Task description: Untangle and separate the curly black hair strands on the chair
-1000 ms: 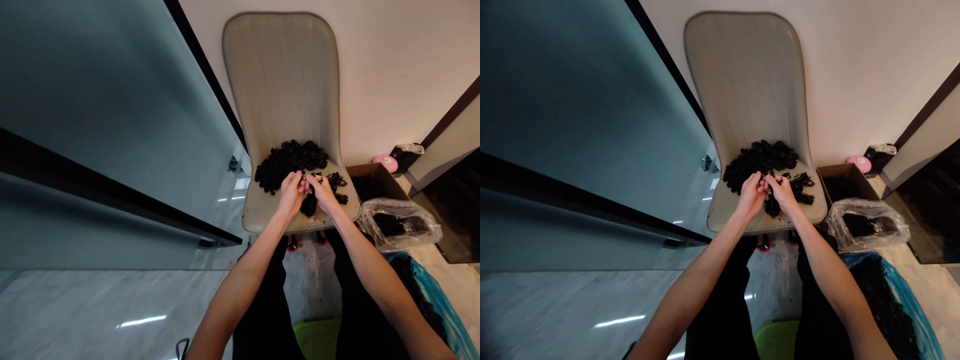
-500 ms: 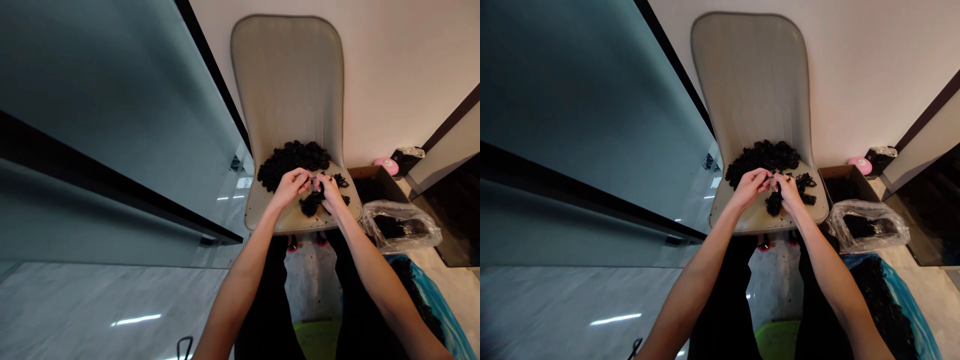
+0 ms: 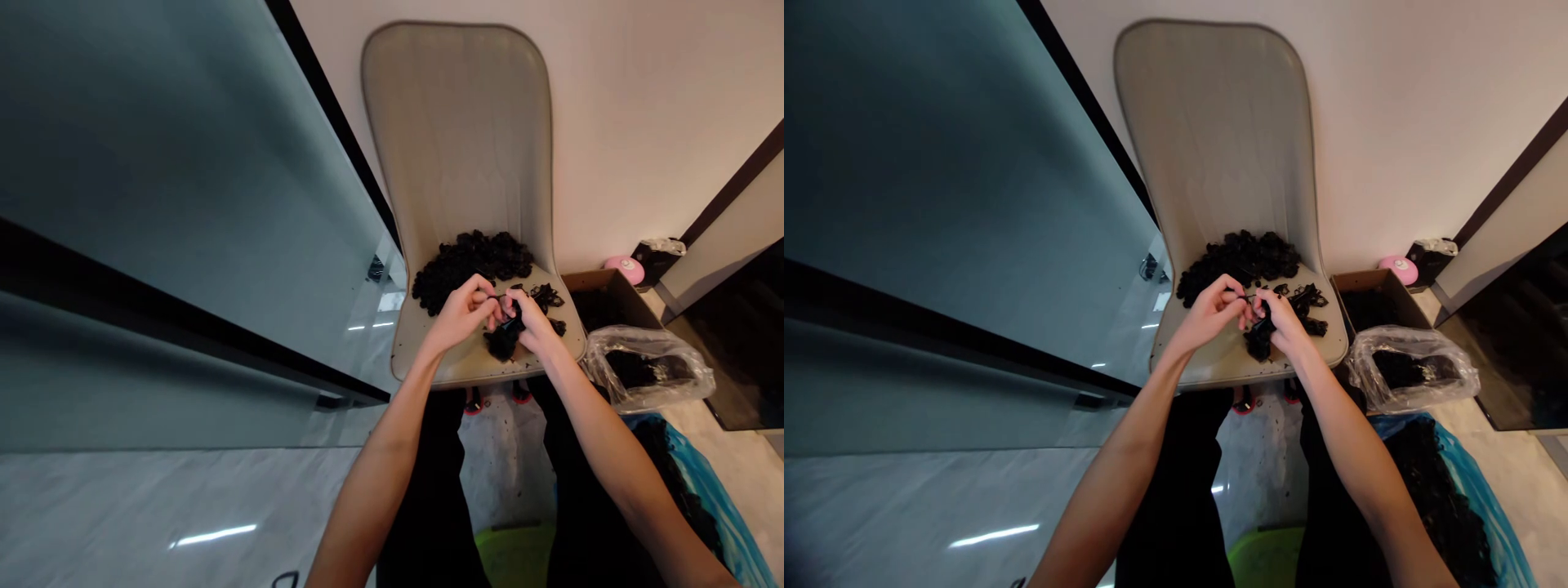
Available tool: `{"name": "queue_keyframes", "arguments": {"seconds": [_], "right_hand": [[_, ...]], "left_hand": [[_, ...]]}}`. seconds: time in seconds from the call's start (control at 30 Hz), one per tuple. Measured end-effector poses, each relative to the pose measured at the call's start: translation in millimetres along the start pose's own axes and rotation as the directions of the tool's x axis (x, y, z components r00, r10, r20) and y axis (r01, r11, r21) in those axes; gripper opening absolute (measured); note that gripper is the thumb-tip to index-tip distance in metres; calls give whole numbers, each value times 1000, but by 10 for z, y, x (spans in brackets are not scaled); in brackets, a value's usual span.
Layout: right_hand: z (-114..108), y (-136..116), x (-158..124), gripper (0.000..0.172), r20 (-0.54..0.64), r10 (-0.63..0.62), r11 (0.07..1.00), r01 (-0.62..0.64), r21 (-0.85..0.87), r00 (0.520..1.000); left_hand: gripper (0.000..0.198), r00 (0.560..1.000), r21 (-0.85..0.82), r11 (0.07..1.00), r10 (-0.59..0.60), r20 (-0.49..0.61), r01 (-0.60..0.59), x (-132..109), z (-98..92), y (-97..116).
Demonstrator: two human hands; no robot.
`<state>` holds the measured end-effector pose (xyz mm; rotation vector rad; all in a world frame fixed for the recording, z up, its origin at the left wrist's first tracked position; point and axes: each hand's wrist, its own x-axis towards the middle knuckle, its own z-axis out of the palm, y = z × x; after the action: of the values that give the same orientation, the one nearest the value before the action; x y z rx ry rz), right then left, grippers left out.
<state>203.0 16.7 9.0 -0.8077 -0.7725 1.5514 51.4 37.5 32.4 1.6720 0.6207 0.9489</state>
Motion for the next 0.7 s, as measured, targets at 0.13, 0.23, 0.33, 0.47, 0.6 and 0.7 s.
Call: {"name": "queue_keyframes", "arguments": {"seconds": [0.13, 0.23, 0.33, 0.47, 0.6, 0.7], "right_hand": [[44, -11, -7, 42, 80, -3, 1000, 1, 29, 997], [60, -17, -7, 41, 42, 18, 1000, -19, 19, 999], [42, -26, -11, 36, 10, 43, 999, -43, 24, 999], [5, -34, -11, 32, -19, 76, 996, -75, 37, 997], [16, -43, -13, 34, -29, 143, 988, -140, 65, 989], [69, -56, -35, 36, 3, 151, 983, -150, 103, 989]], "left_hand": [[15, 997, -39, 997, 59, -46, -60, 23, -28, -12], [18, 998, 64, 996, 63, 0, -63, 11, -50, -39], [25, 997, 237, 969, 80, -12, -75, -8, -70, -58], [25, 985, 414, 898, 171, -15, -149, -7, -93, -41], [17, 972, 496, 847, 232, -23, -191, -5, -108, -13], [11, 958, 420, 891, 251, -141, -172, -8, -101, -21]]}}
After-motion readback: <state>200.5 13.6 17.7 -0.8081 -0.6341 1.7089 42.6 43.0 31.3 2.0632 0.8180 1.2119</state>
